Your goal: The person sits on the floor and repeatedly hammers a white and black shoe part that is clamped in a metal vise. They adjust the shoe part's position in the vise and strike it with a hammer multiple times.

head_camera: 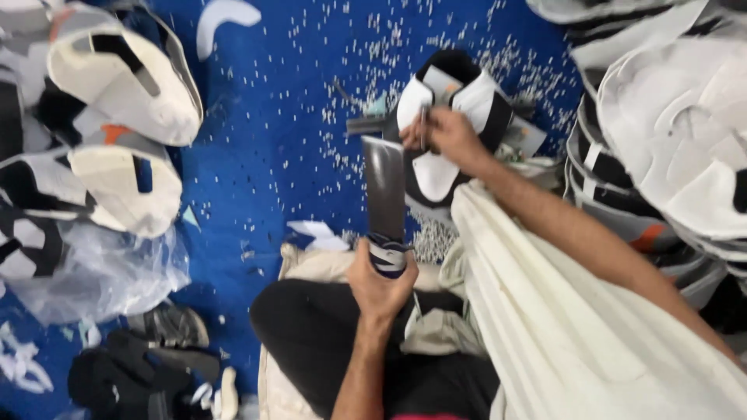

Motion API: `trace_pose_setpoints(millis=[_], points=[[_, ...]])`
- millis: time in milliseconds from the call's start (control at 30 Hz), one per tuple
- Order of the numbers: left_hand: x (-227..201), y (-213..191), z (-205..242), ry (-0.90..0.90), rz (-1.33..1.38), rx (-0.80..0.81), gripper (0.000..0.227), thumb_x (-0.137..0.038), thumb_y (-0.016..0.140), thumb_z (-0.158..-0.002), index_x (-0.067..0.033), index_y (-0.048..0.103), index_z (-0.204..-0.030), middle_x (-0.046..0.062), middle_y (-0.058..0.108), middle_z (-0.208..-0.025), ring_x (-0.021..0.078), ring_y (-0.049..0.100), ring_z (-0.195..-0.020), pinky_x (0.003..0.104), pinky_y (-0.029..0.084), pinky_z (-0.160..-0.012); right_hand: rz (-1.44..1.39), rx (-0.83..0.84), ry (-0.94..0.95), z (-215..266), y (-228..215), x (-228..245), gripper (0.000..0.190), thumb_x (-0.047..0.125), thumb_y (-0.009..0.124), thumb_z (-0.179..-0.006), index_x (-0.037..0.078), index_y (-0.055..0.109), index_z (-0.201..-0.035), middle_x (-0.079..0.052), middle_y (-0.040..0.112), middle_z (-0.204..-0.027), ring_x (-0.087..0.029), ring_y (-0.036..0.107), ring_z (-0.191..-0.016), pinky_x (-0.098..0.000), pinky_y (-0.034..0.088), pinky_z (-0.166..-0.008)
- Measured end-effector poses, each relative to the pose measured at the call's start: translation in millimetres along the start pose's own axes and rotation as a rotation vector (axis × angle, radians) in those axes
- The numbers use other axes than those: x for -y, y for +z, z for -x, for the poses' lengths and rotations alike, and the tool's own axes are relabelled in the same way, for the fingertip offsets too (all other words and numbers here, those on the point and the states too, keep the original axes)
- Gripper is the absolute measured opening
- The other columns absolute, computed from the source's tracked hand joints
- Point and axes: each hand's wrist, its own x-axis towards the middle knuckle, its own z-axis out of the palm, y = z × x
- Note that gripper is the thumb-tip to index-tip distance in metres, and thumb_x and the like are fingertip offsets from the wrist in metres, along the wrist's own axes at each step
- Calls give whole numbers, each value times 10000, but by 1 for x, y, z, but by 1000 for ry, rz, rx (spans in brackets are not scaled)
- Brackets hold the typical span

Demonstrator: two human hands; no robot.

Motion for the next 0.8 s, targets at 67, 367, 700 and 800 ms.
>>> trace_pose_setpoints(millis=[67, 367, 700, 800], points=[[-39, -31, 7, 1, 41, -31, 368, -203, 854, -667, -35, 596, -868, 91, 721, -732, 242, 738, -631, 357, 593, -632, -292, -8, 131, -4, 1, -1, 120, 4, 476, -1089, -15, 593, -1068, -167, 763, -1119, -240, 753, -980, -328, 610, -855], [-34, -10, -11, 729, 641, -287, 315, -125, 729, -846, -67, 462, -1002, 112, 596, -835, 232, 607, -732, 353, 534, -705, 242, -49, -68, 3, 9, 32, 86, 19, 558, -1028, -22, 633, -1024, -144, 764, -1117, -229, 750, -1011, -322, 612, -874], [-8, -2, -8, 275, 44, -74, 451, -139, 843, -698, 11, 549, -1005, 93, 701, -772, 243, 705, -658, 359, 575, -642, -61, -101, 41, -15, -7, -1, 132, 50, 533, -1073, -11, 649, -1060, -113, 774, -1054, -172, 769, -941, -325, 626, -845], [6, 4, -9, 478, 173, -183, 514, -121, 817, -745, 46, 448, -1060, 89, 675, -783, 232, 672, -667, 361, 564, -662, 140, -94, -16, -8, -2, -3, 135, 8, 550, -1060, -22, 681, -1054, -123, 771, -1047, -167, 759, -955, -322, 617, -857]])
